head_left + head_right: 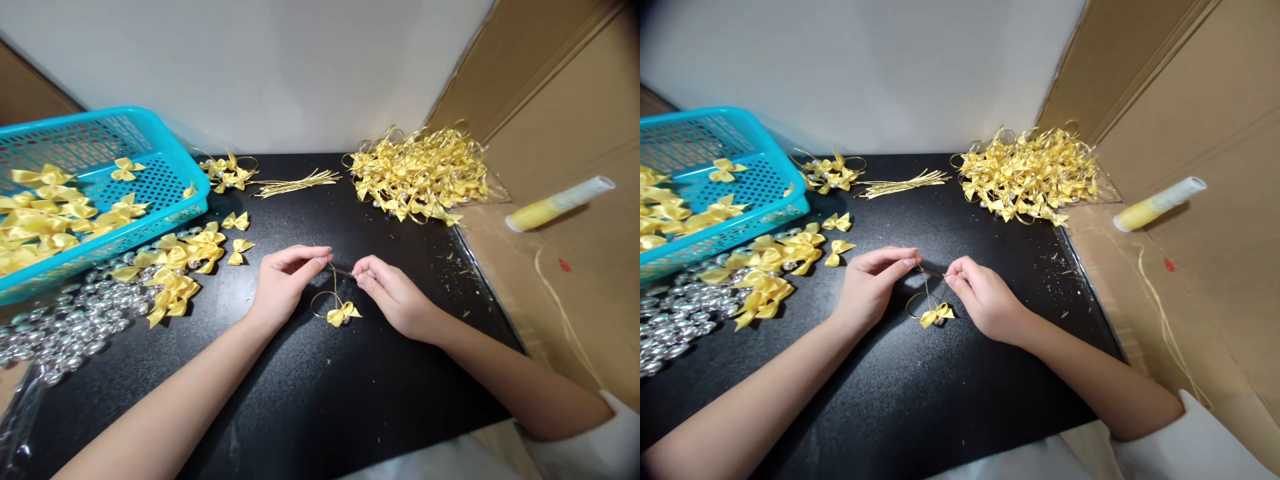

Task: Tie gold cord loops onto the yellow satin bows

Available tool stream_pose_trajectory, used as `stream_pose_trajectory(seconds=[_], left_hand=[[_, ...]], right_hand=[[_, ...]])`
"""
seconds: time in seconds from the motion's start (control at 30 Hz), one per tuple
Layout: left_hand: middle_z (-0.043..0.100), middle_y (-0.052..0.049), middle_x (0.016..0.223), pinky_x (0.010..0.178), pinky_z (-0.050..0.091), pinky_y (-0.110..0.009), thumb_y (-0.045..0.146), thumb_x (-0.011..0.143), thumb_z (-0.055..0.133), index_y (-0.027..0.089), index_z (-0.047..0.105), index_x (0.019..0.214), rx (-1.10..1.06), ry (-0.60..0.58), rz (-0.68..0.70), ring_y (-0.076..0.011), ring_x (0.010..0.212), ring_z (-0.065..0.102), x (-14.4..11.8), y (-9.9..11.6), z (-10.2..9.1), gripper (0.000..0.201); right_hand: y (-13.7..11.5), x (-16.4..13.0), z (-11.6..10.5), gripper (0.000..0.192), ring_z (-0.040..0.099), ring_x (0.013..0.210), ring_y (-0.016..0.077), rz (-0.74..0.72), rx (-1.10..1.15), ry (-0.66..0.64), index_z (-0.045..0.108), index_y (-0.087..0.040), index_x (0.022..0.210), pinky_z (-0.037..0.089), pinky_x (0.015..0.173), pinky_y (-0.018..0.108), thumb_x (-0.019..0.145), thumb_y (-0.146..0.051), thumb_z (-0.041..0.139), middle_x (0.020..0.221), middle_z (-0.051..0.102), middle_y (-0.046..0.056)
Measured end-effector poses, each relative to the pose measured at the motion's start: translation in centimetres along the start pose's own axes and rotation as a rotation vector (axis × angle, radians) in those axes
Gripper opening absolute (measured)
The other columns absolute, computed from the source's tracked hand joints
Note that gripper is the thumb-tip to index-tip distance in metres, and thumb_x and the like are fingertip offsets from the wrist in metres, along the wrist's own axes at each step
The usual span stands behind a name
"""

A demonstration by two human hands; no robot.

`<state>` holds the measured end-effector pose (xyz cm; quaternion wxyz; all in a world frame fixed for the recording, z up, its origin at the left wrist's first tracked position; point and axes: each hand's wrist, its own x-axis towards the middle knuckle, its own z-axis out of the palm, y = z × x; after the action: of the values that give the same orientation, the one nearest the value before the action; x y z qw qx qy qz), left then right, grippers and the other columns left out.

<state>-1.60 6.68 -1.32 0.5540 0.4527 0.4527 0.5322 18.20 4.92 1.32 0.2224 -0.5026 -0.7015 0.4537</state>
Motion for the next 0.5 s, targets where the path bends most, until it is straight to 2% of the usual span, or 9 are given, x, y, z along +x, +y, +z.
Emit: stream_pose_trajectory(seconds=[0.5], left_hand=[[0.079, 0.000, 0.082, 0.079, 0.056, -0.024, 0.021, 0.074, 0.078, 0.026, 0.080, 0.081, 0.034, -0.005, -0.009, -0.0141, 0.080, 0.073, 0.04, 0.04, -0.12, 0.009]], right_hand=[[0.01, -0.08, -0.23, 0.017, 0.042, 0.057, 0.0104, 0.007, -0.042, -0.003, 0.050, -0.019, 0.089, 0.031, 0.057, 0.025, 0.097, -0.031, 0.041, 0.062, 0.046, -0.006]])
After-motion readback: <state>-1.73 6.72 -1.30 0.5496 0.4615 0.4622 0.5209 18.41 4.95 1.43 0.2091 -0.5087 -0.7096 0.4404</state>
